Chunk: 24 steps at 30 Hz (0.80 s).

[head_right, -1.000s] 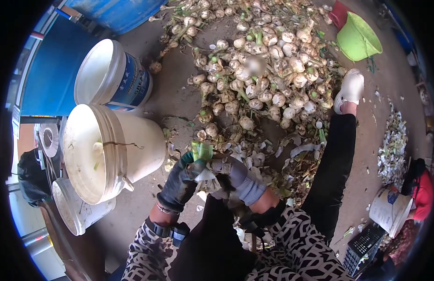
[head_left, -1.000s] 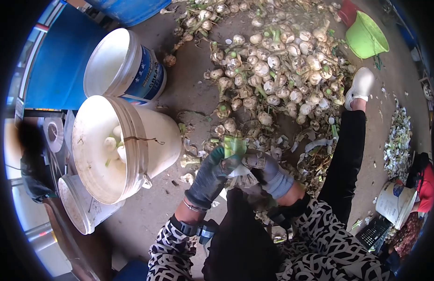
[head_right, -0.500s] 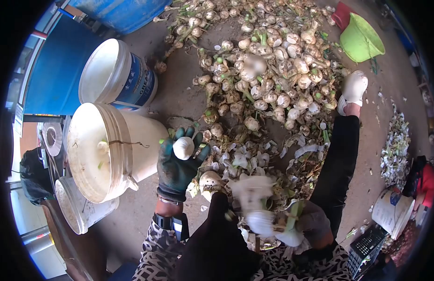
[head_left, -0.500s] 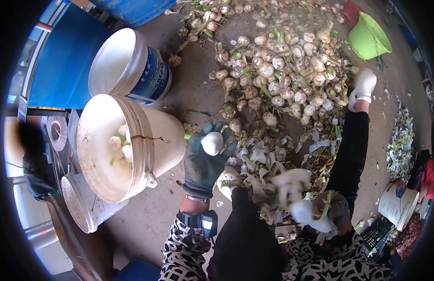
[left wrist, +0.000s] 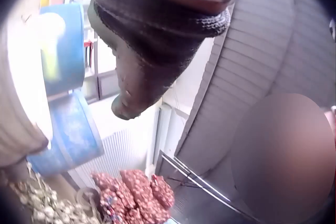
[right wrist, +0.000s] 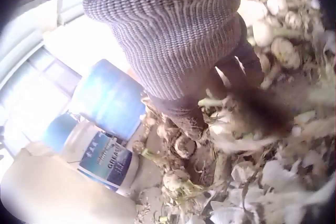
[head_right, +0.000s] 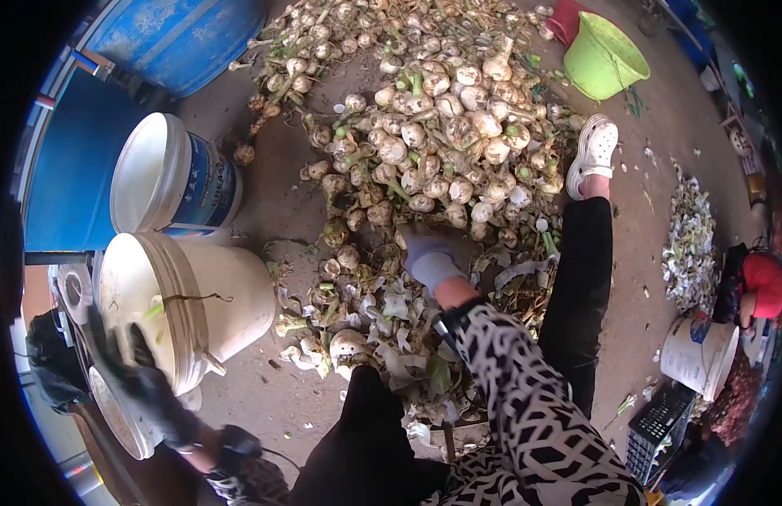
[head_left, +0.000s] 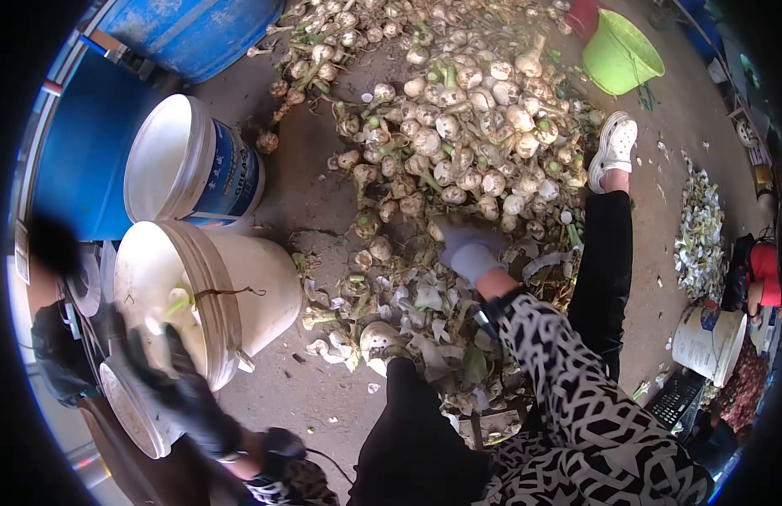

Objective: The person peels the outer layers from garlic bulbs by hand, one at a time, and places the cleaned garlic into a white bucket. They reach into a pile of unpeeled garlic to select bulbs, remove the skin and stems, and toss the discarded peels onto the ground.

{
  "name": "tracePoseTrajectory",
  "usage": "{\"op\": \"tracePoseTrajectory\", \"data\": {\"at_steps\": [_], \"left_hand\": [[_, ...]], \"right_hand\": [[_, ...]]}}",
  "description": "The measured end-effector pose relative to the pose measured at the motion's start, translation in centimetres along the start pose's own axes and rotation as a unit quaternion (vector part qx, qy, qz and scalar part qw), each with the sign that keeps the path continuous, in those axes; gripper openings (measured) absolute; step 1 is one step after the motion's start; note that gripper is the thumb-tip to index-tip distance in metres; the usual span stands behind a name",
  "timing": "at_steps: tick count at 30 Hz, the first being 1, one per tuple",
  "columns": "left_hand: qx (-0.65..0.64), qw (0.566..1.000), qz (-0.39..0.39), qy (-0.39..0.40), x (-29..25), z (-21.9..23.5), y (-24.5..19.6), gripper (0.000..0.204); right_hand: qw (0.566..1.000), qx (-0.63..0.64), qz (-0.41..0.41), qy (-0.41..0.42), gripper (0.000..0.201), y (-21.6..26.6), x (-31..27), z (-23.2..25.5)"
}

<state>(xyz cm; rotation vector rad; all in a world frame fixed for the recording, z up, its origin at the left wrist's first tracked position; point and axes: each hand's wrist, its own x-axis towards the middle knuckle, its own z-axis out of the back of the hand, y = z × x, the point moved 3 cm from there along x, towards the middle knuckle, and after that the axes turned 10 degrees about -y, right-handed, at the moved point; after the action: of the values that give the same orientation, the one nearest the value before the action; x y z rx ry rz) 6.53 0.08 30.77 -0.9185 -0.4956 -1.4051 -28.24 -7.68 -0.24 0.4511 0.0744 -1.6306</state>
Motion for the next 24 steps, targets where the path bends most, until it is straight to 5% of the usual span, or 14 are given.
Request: {"op": "tracePoseTrajectory", "data": {"at_steps": [2, 3, 4, 5, 7, 9, 10, 13, 14, 15, 18, 19, 22, 24], "left_hand": [[-0.225, 0.960, 0.123, 0.113, -5.2, -3.5, -2.6, 0.059], [-0.167, 0.965, -0.009, 0.203, -6.3, -5.3, -5.0, 0.060], [-0.242, 0.926, 0.005, 0.291, -8.1, -7.5, -6.1, 0.062], [-0.311, 0.895, 0.020, 0.320, -11.0, -10.3, -6.1, 0.066], [-0.403, 0.857, 0.076, 0.313, -15.8, -13.8, -7.2, 0.082], [-0.409, 0.838, 0.140, 0.334, -17.9, -15.3, -8.7, 0.084], [-0.384, 0.838, 0.158, 0.354, -18.0, -15.6, -9.0, 0.084], [-0.386, 0.851, 0.133, 0.331, -16.5, -14.4, -9.1, 0.082], [-0.380, 0.860, 0.099, 0.326, -16.0, -14.1, -9.2, 0.080], [-0.362, 0.875, 0.079, 0.312, -15.9, -13.8, -9.4, 0.076], [-0.281, 0.917, -0.039, 0.279, -14.4, -12.1, -10.2, 0.073], [-0.264, 0.929, -0.068, 0.250, -14.2, -11.8, -10.5, 0.071], [-0.266, 0.935, -0.057, 0.227, -14.4, -11.5, -10.3, 0.067], [-0.272, 0.934, -0.041, 0.228, -14.7, -11.8, -10.0, 0.067]], "right_hand": [[0.998, 0.020, -0.013, 0.062, 0.059, -0.1, 1.9, -2.7], [0.995, 0.101, 0.017, 0.020, 0.059, -0.5, 2.6, -3.1], [0.982, 0.179, 0.048, -0.018, 0.058, -0.4, 2.8, -3.1], [0.877, 0.466, -0.081, 0.080, 0.051, -0.2, 1.5, -2.8], [0.655, 0.729, -0.153, 0.127, 0.043, 1.0, -1.4, -2.5], [0.464, 0.842, -0.157, 0.225, 0.046, 4.0, -5.3, -0.6], [0.377, 0.876, -0.076, 0.292, 0.050, 5.1, -7.1, 0.1], [0.386, 0.883, -0.198, 0.178, 0.051, 6.6, -9.9, -0.1], [0.633, 0.767, -0.094, 0.037, 0.047, 5.1, -10.0, 0.8], [0.814, 0.570, 0.022, -0.111, 0.044, 4.4, -9.9, 1.8], [0.780, 0.613, 0.008, -0.127, 0.036, 5.6, -10.3, 5.1], [0.847, 0.521, -0.042, -0.103, 0.029, 6.1, -10.5, 6.8], [0.842, 0.484, 0.087, -0.223, 0.028, 6.9, -10.8, 8.0], [0.848, 0.482, 0.078, -0.207, 0.024, 6.6, -11.2, 8.0]]}}
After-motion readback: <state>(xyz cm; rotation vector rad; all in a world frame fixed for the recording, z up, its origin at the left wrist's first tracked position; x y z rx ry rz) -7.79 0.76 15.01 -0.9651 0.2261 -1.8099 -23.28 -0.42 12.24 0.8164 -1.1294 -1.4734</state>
